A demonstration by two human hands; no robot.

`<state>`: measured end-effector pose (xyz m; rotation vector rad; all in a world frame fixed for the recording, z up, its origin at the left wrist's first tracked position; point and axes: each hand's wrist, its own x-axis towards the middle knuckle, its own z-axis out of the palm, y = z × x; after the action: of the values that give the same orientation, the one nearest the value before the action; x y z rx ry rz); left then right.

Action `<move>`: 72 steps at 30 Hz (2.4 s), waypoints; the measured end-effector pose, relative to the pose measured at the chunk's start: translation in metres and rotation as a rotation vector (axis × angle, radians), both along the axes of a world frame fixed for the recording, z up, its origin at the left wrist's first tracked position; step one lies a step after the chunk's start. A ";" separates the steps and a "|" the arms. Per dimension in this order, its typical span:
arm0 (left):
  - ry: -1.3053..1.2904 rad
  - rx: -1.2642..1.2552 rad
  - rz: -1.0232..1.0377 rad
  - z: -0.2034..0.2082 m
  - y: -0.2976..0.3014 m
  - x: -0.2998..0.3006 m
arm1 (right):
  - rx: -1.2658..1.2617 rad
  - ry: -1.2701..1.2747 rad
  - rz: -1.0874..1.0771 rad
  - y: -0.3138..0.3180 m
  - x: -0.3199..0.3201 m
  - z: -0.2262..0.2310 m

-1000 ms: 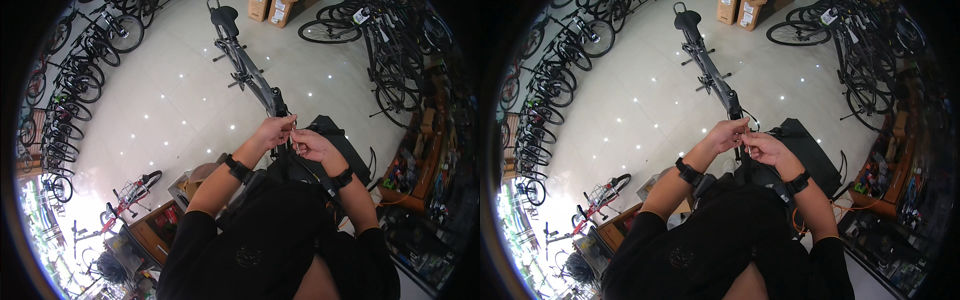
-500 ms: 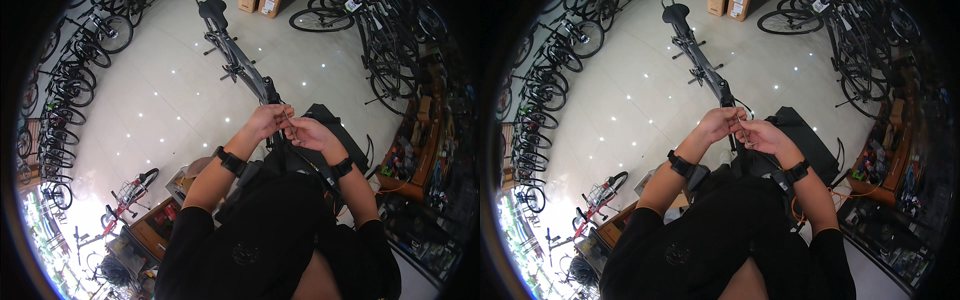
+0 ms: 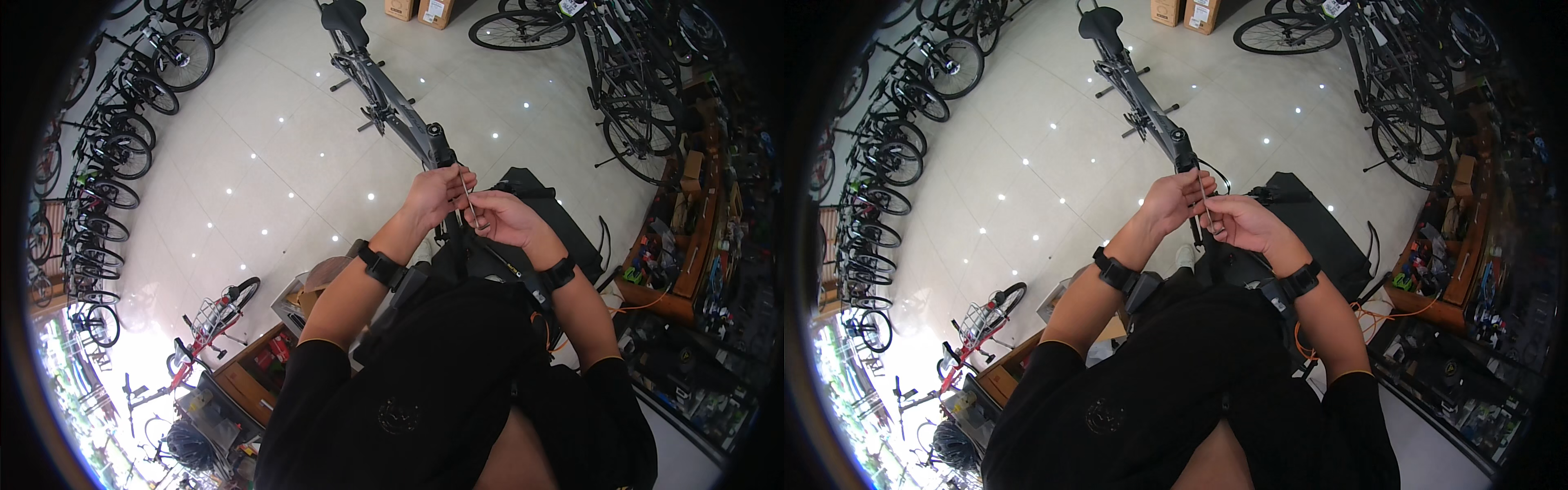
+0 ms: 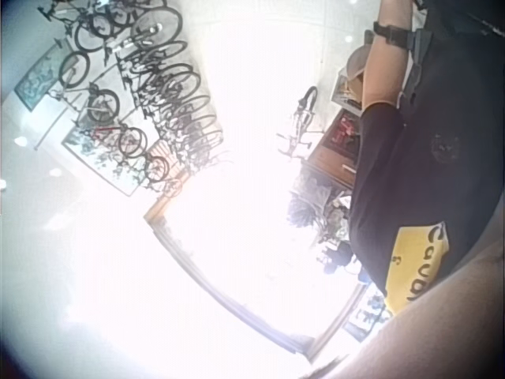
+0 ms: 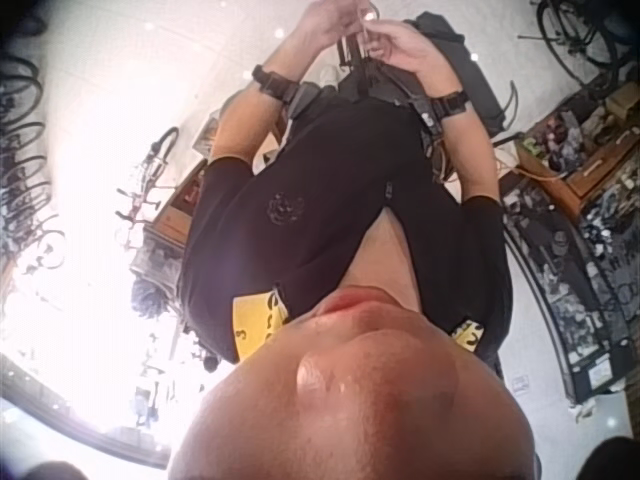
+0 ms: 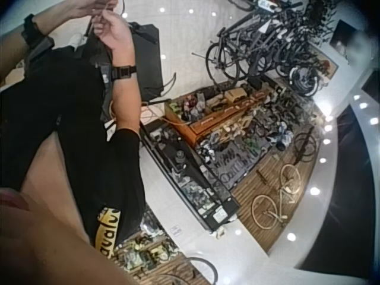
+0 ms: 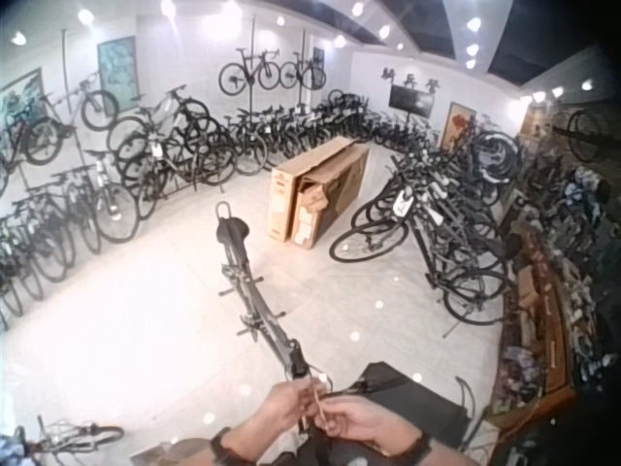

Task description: The person uses a set of hex keys to tighten the bolts on a bicycle's handlebar and stem. They select a tool from a holder, insert it into the bolts, and turn it by hand.

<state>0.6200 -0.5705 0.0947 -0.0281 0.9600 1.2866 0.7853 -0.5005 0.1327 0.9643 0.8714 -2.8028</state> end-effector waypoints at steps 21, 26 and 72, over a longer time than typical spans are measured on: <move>0.323 -0.053 -0.070 -0.013 -0.040 -0.017 | 0.106 -0.068 0.108 -0.016 0.003 -0.032; 0.312 -0.032 -0.074 -0.019 -0.034 -0.011 | 0.095 -0.044 0.088 -0.014 -0.005 -0.043; 0.344 -0.106 -0.080 -0.027 -0.019 -0.013 | 0.054 -0.012 0.073 -0.036 -0.008 -0.010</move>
<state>0.6074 -0.5892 0.0673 0.1523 1.3103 1.1864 0.7775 -0.5364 0.1226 0.9351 0.9655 -2.7231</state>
